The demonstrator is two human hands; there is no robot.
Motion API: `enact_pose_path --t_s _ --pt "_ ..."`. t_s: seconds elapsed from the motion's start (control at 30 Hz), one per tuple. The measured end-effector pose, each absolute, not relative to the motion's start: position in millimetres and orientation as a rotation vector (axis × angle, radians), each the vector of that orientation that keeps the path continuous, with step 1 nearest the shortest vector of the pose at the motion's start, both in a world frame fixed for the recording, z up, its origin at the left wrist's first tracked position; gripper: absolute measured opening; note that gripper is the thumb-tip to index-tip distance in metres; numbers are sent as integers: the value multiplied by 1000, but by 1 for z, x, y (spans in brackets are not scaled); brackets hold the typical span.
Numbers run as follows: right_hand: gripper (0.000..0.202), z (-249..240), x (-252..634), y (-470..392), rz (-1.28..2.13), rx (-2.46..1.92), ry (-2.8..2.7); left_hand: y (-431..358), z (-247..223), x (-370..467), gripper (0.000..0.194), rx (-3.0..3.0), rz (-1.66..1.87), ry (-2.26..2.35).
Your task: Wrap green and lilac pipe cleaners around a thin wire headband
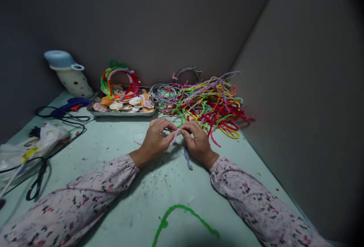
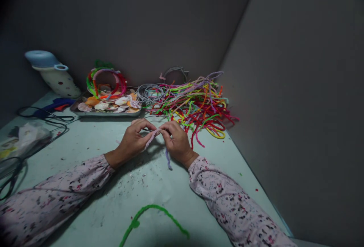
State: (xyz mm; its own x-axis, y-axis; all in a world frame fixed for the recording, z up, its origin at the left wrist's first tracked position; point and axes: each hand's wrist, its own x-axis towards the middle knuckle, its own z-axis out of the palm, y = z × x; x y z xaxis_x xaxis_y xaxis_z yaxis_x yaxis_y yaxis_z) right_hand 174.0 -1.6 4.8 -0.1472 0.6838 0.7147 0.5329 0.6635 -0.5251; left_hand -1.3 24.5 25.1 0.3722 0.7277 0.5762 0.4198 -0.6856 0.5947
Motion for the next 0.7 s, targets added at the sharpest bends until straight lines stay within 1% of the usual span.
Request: enact_pose_path --t_s 0.33,0.7 --pt "11 4 175 -2 176 -941 -1845 23 26 -1 24 2220 1215 1013" --pt "10 5 174 -3 173 -971 -1828 26 25 -2 19 2243 1182 1012"
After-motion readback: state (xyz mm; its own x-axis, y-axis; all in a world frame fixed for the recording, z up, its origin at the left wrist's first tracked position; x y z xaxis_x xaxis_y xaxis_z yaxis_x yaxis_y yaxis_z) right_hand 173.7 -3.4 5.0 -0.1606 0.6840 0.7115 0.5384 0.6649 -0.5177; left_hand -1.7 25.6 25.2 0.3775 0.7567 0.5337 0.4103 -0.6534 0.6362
